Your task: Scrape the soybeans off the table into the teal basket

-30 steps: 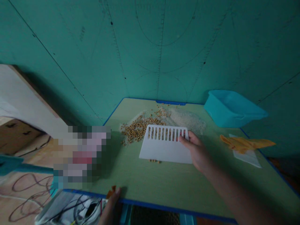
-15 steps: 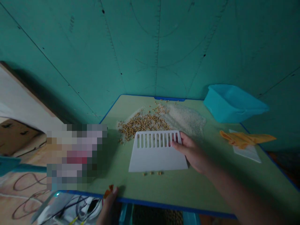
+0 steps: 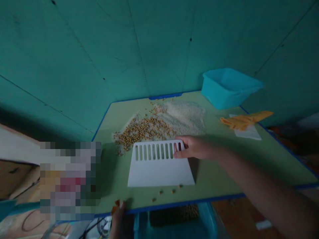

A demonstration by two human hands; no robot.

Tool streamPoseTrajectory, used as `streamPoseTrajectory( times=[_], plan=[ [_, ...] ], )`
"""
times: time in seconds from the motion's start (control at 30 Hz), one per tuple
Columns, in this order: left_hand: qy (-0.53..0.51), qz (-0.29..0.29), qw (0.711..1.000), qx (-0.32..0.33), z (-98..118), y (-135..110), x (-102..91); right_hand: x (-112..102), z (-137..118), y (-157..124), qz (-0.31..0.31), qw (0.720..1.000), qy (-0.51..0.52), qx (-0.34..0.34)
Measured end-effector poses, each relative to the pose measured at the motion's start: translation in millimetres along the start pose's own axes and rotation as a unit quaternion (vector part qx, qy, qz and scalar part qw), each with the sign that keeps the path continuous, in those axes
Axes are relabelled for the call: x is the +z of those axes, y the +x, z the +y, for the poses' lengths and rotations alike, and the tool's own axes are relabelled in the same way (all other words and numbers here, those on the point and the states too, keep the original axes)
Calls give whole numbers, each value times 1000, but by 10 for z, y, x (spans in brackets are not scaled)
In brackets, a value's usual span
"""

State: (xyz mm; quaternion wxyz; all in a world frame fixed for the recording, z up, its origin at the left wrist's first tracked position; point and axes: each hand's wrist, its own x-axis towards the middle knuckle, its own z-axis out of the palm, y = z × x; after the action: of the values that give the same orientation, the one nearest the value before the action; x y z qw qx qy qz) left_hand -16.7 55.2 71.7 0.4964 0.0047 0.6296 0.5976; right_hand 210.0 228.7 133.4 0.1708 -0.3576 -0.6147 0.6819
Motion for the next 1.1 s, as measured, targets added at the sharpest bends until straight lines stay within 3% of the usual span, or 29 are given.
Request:
streamPoseTrajectory(
  times=[0.13, 0.2, 0.33, 0.5, 0.63, 0.8, 0.97, 1.03, 1.1],
  plan=[
    [18, -6, 992, -126, 62, -52, 55, -109, -56, -52, -61, 997, -52, 9],
    [-7, 16, 989, -149, 91, -80, 95, -129, -80, -76, -79, 994, -73, 17],
    [-57, 41, 991, -115, 96, -93, 128, -112, -106, -120, -125, 988, -82, 39],
    [-81, 51, 984, -153, 90, -107, 177, -53, -113, -155, -168, 982, -56, 65],
    [-118, 90, 986, -82, 107, -131, 268, -9, -95, -152, -179, 981, -36, 71],
    [-127, 79, 987, -53, 101, -124, 271, -25, -103, -174, -195, 976, -45, 85],
    [-118, 41, 986, -107, 81, -137, 250, -92, -160, -228, -154, 985, -42, 70],
    [-117, 35, 984, -127, 87, -159, 263, -125, -177, -223, -85, 995, -28, 38],
    [-114, 34, 983, -138, 104, -181, 279, -166, -178, -189, 47, 999, 6, -15]
  ],
)
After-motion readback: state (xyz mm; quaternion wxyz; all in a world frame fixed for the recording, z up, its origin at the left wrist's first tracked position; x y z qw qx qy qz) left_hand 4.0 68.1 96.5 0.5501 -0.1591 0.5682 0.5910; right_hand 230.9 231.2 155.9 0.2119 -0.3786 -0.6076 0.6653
